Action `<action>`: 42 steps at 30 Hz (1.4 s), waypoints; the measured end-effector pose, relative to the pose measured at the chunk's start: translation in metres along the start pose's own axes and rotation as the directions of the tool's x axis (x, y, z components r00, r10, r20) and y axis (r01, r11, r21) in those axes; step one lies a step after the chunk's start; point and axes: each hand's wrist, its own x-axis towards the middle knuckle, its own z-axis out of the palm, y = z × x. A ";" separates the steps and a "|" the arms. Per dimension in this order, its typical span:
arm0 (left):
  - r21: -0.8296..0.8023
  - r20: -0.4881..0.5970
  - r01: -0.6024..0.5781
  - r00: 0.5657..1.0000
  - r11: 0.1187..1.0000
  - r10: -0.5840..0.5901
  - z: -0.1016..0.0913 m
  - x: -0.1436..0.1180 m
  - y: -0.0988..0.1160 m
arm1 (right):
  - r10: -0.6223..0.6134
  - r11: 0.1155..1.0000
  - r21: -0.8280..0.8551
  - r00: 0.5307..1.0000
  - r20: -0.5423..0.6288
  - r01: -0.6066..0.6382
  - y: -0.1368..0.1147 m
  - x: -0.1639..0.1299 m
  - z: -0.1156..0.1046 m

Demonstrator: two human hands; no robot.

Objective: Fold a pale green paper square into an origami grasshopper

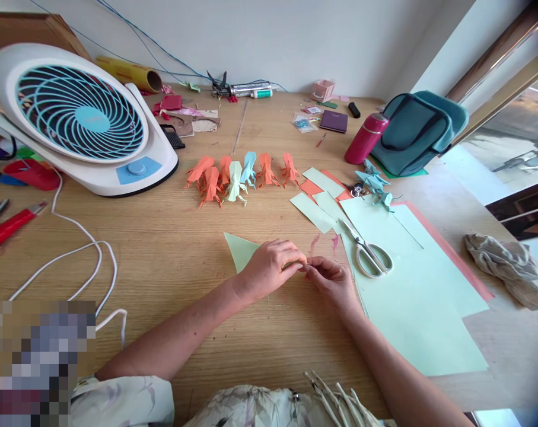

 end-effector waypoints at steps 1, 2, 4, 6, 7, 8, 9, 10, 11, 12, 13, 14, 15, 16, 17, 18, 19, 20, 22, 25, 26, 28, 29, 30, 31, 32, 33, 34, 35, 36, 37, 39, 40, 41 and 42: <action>0.002 0.003 0.002 1.000 1.000 -0.002 0.000 0.000 0.000 | -0.001 1.000 0.001 1.000 -0.001 0.001 0.000 0.000 0.000; 0.002 0.007 0.005 1.000 1.000 -0.005 0.000 0.000 0.000 | -0.002 1.000 0.002 1.000 -0.001 0.002 0.000 0.000 0.000; -0.002 0.016 0.011 1.000 1.000 -0.011 -0.001 0.000 0.000 | -0.005 1.000 0.001 1.000 -0.002 0.005 0.001 0.000 0.000; -0.013 0.021 0.018 1.000 1.000 -0.018 -0.001 0.000 -0.001 | -0.008 1.000 -0.001 1.000 -0.002 0.008 0.003 0.000 0.000; -0.019 0.023 0.022 1.000 1.000 -0.021 0.000 0.000 -0.001 | -0.010 1.000 -0.003 1.000 -0.002 0.010 0.003 -0.001 0.000; -0.026 0.023 0.025 0.999 0.999 -0.025 0.000 0.000 -0.001 | -0.013 1.000 -0.006 1.000 -0.002 0.013 0.004 -0.001 0.001; -0.032 0.023 0.028 0.999 0.999 -0.027 0.000 0.000 -0.002 | -0.017 1.000 -0.010 1.000 -0.002 0.017 0.004 -0.001 0.001; -0.037 0.022 0.031 0.999 0.999 -0.030 0.000 0.000 -0.002 | -0.021 1.000 -0.015 1.000 -0.002 0.021 0.005 -0.001 0.001; -0.041 0.021 0.035 0.999 0.999 -0.034 0.001 0.000 -0.003 | -0.025 0.999 -0.020 1.000 -0.001 0.025 0.005 -0.002 0.000; -0.044 0.022 0.039 0.999 0.998 -0.038 0.001 0.000 -0.003 | -0.028 0.999 -0.025 1.000 0.000 0.028 0.006 -0.002 0.000; -0.046 0.024 0.044 0.999 0.998 -0.043 0.001 0.000 -0.003 | -0.031 0.999 -0.030 1.000 0.000 0.031 0.007 -0.002 0.000; -0.047 0.028 0.051 0.998 0.998 -0.050 0.001 0.000 -0.002 | -0.034 0.999 -0.034 0.999 0.001 0.034 0.007 -0.002 0.000; -0.045 0.034 0.058 0.998 0.997 -0.056 0.000 0.000 -0.002 | -0.035 0.999 -0.037 0.999 0.002 0.035 0.008 -0.002 0.000; -0.041 0.043 0.065 0.997 0.997 -0.063 -0.001 0.001 -0.002 | -0.036 0.999 -0.040 0.999 0.003 0.036 0.009 -0.002 0.000; -0.033 0.055 0.071 0.996 0.997 -0.069 -0.002 0.001 -0.002 | -0.037 0.998 -0.043 0.999 0.002 0.037 0.009 -0.002 -0.001; -0.022 0.070 0.080 0.994 0.997 -0.079 -0.003 0.001 -0.001 | -0.038 0.998 -0.046 0.999 0.000 0.038 0.009 -0.002 -0.001; -0.007 0.086 0.093 0.992 0.996 -0.092 -0.006 0.002 -0.001 | -0.037 0.998 -0.048 0.999 -0.004 0.037 0.009 -0.002 -0.001; 0.008 0.105 0.108 0.989 0.994 -0.108 -0.008 0.002 -0.002 | -0.037 0.998 -0.051 0.999 -0.009 0.036 0.009 -0.002 -0.001; 0.033 0.152 0.144 0.977 0.989 -0.147 -0.015 0.003 -0.003 | -0.036 0.998 -0.053 0.999 -0.022 0.034 0.006 -0.003 -0.001; 0.043 0.225 0.201 0.952 0.979 -0.205 -0.026 0.005 -0.006 | -0.038 0.998 -0.050 0.998 -0.040 0.036 0.002 -0.002 -0.002; 0.040 0.240 0.217 0.946 0.975 -0.220 -0.030 0.006 -0.007 | -0.040 0.998 -0.049 0.998 -0.045 0.038 0.001 -0.001 -0.003; 0.032 0.256 0.245 0.935 0.969 -0.245 -0.037 0.007 -0.008 | -0.044 0.998 -0.051 0.998 -0.055 0.041 -0.001 0.000 -0.005; 0.028 0.257 0.258 0.932 0.966 -0.256 -0.040 0.007 -0.009 | -0.045 0.998 -0.053 0.997 -0.059 0.042 0.000 0.001 -0.007; 0.024 0.258 0.271 0.928 0.962 -0.268 -0.043 0.008 -0.010 | -0.045 0.998 -0.054 0.997 -0.063 0.042 0.000 0.002 -0.008; 0.021 0.257 0.283 0.925 0.959 -0.279 -0.045 0.008 -0.010 | -0.046 0.998 -0.054 0.997 -0.067 0.042 0.001 0.002 -0.009; 0.018 0.254 0.295 0.923 0.955 -0.289 -0.047 0.008 -0.011 | -0.046 0.998 -0.052 0.996 -0.072 0.042 0.002 0.002 -0.010; 0.014 0.249 0.304 0.922 0.953 -0.297 -0.048 0.008 -0.011 | -0.046 0.998 -0.049 0.996 -0.076 0.043 0.003 0.003 -0.011; 0.007 0.240 0.311 0.922 0.950 -0.304 -0.049 0.009 -0.012 | -0.047 0.998 -0.046 0.996 -0.079 0.043 0.004 0.003 -0.012; -0.002 0.230 0.317 0.923 0.948 -0.308 -0.050 0.009 -0.012 | -0.047 0.998 -0.042 0.995 -0.083 0.044 0.004 0.003 -0.013; -0.012 0.219 0.320 0.925 0.947 -0.310 -0.051 0.009 -0.013 | -0.048 0.998 -0.038 0.995 -0.086 0.045 0.005 0.003 -0.013; -0.020 0.207 0.322 0.928 0.947 -0.311 -0.052 0.009 -0.013 | -0.049 0.998 -0.033 0.995 -0.090 0.047 0.005 0.003 -0.014; -0.035 0.190 0.314 0.934 0.949 -0.302 -0.053 0.009 -0.014 | -0.054 0.998 -0.022 0.994 -0.095 0.052 0.004 0.004 -0.014; -0.040 0.183 0.304 0.939 0.952 -0.292 -0.053 0.008 -0.014 | -0.057 0.998 -0.016 0.994 -0.096 0.055 0.004 0.004 -0.014; -0.045 0.177 0.292 0.943 0.955 -0.281 -0.054 0.008 -0.014 | -0.059 0.998 -0.011 0.994 -0.096 0.059 0.003 0.004 -0.014; -0.050 0.169 0.281 0.948 0.958 -0.269 -0.054 0.008 -0.014 | -0.063 0.998 -0.006 0.993 -0.095 0.062 0.002 0.004 -0.014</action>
